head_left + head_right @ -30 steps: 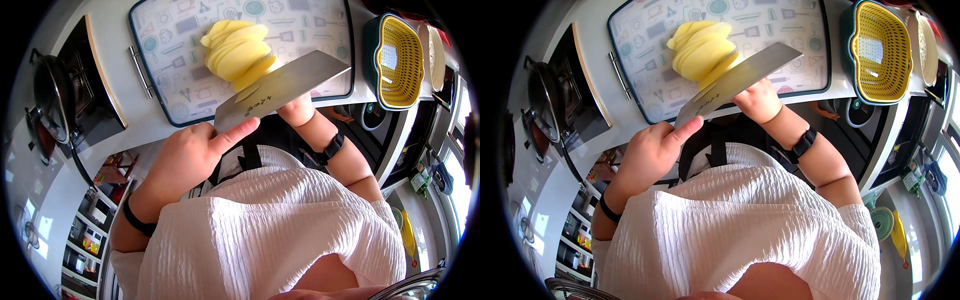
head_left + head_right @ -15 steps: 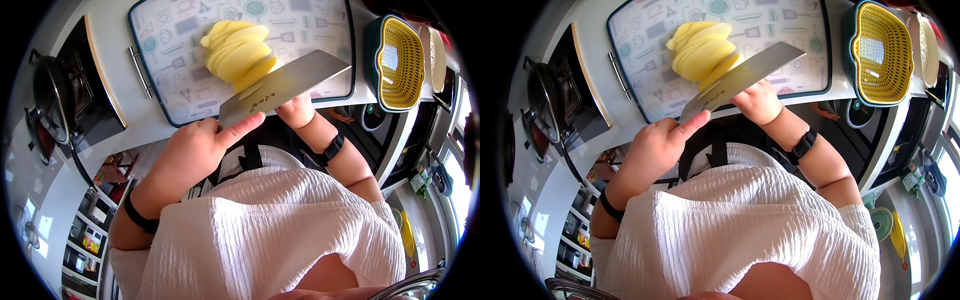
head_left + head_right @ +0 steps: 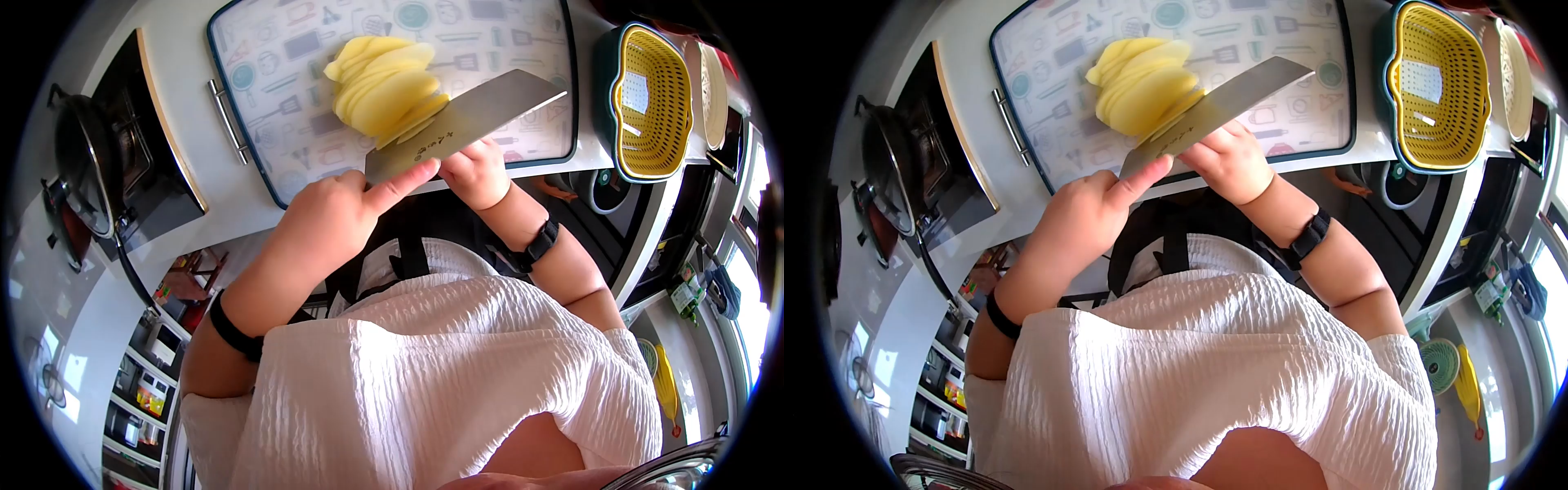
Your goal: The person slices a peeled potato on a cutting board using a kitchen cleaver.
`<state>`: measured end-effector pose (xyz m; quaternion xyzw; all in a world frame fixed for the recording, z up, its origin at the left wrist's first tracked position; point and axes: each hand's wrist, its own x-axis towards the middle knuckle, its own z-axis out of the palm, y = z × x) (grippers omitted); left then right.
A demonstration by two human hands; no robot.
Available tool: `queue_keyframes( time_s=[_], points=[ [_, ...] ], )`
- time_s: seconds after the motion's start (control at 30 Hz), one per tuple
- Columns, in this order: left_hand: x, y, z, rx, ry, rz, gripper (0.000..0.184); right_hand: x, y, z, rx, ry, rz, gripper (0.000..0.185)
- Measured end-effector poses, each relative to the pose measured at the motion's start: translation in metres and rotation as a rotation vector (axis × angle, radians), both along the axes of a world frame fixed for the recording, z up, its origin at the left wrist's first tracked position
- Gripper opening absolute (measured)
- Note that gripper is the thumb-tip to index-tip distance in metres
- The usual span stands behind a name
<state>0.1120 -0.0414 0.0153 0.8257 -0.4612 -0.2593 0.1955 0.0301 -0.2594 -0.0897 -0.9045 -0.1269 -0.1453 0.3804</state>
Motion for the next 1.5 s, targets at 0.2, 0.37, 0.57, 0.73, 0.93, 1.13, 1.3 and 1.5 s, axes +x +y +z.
queue_keyframes(
  time_s=[0.2,0.37,0.57,0.73,0.93,1.13,1.3,1.5],
  points=[
    [0.012,0.001,-0.029,-0.092,0.041,0.024,0.070,0.003,0.001,-0.004,0.017,-0.060,-0.007,0.032],
    [0.016,-0.008,-0.031,-0.067,0.092,0.045,0.073,0.004,0.003,-0.002,0.015,-0.064,-0.015,0.033],
    [0.029,-0.003,-0.040,-0.015,0.155,0.086,0.074,0.016,0.004,0.005,0.008,-0.073,0.004,0.029],
    [0.033,0.010,-0.039,-0.105,0.137,0.201,0.072,0.006,0.000,0.008,-0.072,0.016,0.030,0.022],
    [0.010,0.068,-0.007,-0.248,0.025,0.382,0.071,0.002,0.002,0.004,-0.165,0.061,0.033,0.022],
    [-0.014,0.113,0.009,-0.234,-0.017,0.550,0.072,0.009,0.005,0.000,-0.223,0.178,-0.053,0.043],
    [-0.039,0.137,0.012,-0.233,-0.097,0.574,0.070,0.021,0.009,0.018,-0.587,0.220,0.057,0.043],
    [-0.055,0.142,0.007,-0.216,-0.117,0.669,0.070,0.040,0.000,0.015,-0.706,0.272,0.182,0.038]
  ],
)
